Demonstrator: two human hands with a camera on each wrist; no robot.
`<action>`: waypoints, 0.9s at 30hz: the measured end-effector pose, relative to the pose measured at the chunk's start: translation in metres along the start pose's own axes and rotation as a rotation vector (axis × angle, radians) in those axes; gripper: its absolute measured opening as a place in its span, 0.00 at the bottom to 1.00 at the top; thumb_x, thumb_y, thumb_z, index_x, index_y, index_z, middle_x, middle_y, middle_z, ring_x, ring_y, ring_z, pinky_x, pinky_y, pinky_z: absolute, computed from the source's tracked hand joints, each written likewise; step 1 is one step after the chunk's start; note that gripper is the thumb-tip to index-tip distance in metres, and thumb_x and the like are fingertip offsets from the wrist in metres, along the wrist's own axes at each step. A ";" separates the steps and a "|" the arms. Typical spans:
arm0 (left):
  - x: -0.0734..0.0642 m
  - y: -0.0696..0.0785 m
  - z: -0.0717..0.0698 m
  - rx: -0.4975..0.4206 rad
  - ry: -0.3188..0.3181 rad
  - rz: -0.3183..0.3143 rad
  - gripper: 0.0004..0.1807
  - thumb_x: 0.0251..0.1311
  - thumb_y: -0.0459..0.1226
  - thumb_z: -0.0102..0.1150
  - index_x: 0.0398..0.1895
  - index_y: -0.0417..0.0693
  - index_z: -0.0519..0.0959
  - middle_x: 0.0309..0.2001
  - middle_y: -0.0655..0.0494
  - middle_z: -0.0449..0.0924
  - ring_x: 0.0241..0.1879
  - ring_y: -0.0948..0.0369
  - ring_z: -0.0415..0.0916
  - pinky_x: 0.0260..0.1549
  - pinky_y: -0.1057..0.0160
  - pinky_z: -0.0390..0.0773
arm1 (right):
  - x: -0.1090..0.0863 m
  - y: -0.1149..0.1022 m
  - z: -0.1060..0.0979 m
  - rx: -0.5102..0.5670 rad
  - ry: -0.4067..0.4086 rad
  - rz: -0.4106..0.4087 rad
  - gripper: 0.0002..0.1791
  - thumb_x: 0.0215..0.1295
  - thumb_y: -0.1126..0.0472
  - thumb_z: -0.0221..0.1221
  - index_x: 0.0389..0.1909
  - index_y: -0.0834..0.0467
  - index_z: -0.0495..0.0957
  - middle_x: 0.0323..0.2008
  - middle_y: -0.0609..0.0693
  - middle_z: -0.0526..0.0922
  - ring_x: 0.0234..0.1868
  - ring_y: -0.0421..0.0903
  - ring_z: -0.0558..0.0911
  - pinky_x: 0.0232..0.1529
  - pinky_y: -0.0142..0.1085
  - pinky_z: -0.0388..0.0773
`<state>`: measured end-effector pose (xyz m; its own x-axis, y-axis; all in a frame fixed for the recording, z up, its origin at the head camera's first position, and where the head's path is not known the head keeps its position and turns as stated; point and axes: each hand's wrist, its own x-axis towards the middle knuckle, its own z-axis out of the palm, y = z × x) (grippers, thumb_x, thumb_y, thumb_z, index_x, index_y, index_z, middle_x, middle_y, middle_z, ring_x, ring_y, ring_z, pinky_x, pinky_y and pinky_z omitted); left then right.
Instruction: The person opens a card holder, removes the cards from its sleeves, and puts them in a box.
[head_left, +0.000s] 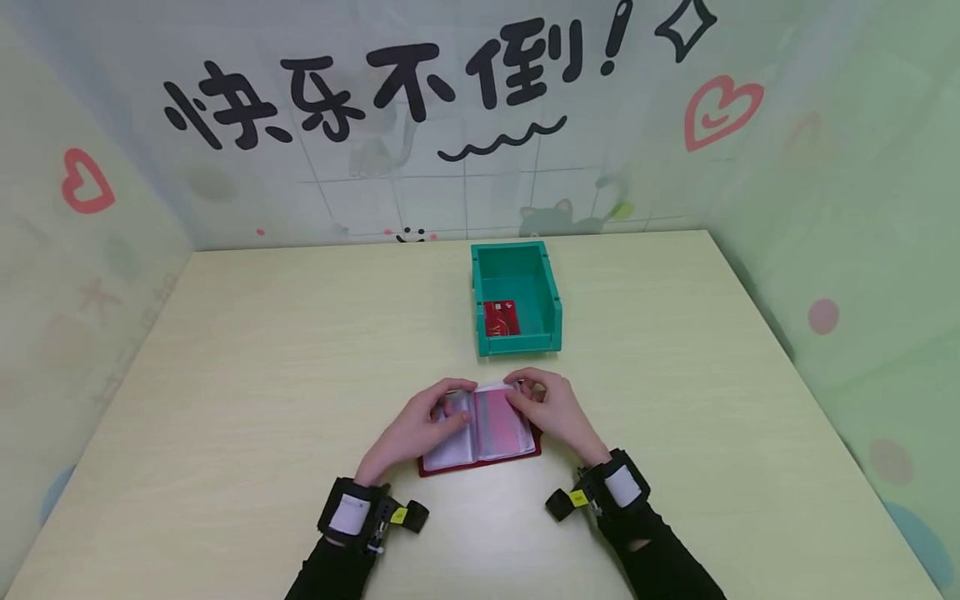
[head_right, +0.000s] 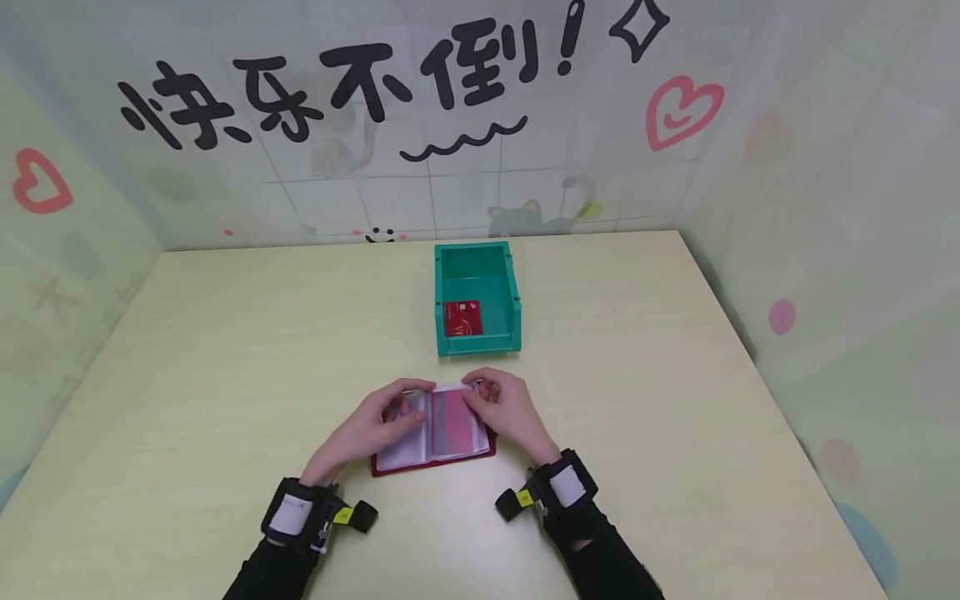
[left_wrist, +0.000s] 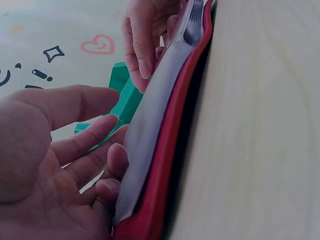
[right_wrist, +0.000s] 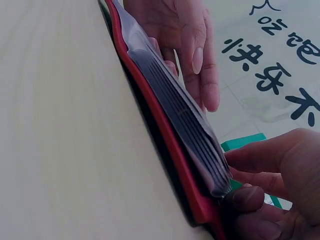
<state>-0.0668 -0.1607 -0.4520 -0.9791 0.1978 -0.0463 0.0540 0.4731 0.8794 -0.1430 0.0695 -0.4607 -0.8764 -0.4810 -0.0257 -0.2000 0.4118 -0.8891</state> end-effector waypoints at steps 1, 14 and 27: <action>0.000 -0.001 0.000 -0.007 0.001 0.003 0.22 0.67 0.37 0.60 0.64 0.49 0.75 0.35 0.52 0.70 0.36 0.59 0.66 0.31 0.68 0.64 | 0.000 0.001 0.000 0.004 0.006 0.000 0.11 0.67 0.61 0.64 0.48 0.59 0.84 0.27 0.50 0.71 0.21 0.39 0.68 0.22 0.27 0.63; 0.001 -0.004 0.001 -0.028 -0.005 -0.006 0.22 0.68 0.39 0.60 0.64 0.48 0.75 0.40 0.50 0.73 0.40 0.58 0.66 0.34 0.68 0.65 | -0.002 0.000 0.005 -0.003 0.066 0.018 0.10 0.67 0.61 0.64 0.46 0.59 0.82 0.28 0.51 0.72 0.22 0.43 0.69 0.23 0.27 0.64; 0.002 -0.002 0.000 -0.037 -0.002 -0.016 0.22 0.68 0.38 0.60 0.64 0.49 0.75 0.36 0.52 0.72 0.37 0.58 0.67 0.33 0.69 0.64 | -0.003 -0.001 0.004 0.076 0.067 0.012 0.09 0.67 0.61 0.64 0.45 0.60 0.81 0.33 0.55 0.76 0.23 0.41 0.70 0.25 0.28 0.67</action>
<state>-0.0685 -0.1610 -0.4542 -0.9795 0.1920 -0.0616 0.0307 0.4441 0.8954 -0.1382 0.0677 -0.4615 -0.9064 -0.4224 -0.0078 -0.1578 0.3556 -0.9212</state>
